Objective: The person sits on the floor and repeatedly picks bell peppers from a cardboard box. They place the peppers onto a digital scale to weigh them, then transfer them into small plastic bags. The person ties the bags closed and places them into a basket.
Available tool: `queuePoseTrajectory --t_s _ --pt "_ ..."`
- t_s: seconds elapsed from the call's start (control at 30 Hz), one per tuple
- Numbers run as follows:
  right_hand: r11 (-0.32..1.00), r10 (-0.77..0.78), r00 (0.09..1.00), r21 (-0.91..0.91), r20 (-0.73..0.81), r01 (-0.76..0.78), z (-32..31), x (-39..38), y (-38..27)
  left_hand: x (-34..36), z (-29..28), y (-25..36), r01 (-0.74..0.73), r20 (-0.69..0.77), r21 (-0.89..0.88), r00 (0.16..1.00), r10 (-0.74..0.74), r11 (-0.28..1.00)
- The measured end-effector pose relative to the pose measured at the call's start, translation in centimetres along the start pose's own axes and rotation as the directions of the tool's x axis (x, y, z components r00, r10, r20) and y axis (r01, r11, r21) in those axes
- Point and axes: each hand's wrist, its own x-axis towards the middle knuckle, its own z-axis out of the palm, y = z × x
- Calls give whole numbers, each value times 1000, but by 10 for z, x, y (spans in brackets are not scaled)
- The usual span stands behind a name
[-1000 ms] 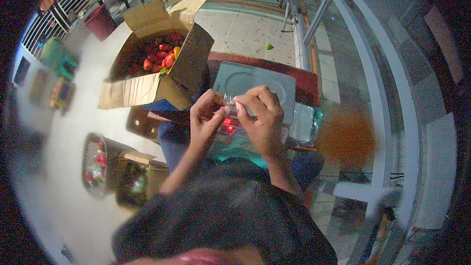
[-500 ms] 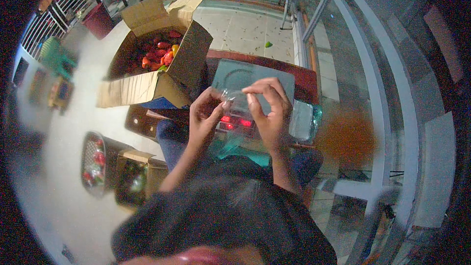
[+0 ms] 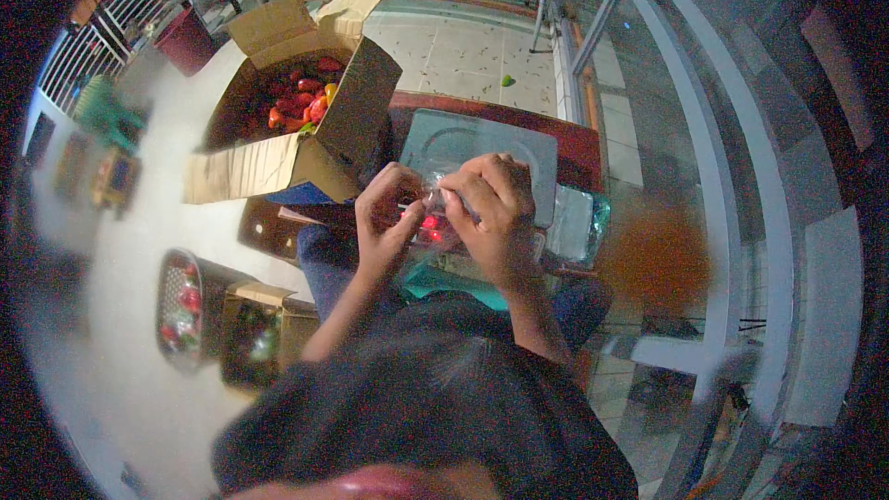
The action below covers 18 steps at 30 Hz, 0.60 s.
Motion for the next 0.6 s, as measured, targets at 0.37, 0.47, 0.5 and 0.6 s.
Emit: queuePoseTrajectory --t_s 0.37,0.47,0.5,0.6 --pt "982 114 993 151 -13 -111 -2 0 -9 5 2 18 -18 -84 99 996 26 995" --pt "988 85 996 132 -14 -82 -3 0 -10 5 2 19 -28 -75 90 997 35 996" --pt "991 67 998 121 -11 -65 -3 0 -9 5 2 19 -35 -72 85 997 41 996" --pt "996 31 999 78 7 -32 -3 0 -9 5 3 18 -24 -74 82 997 30 996"
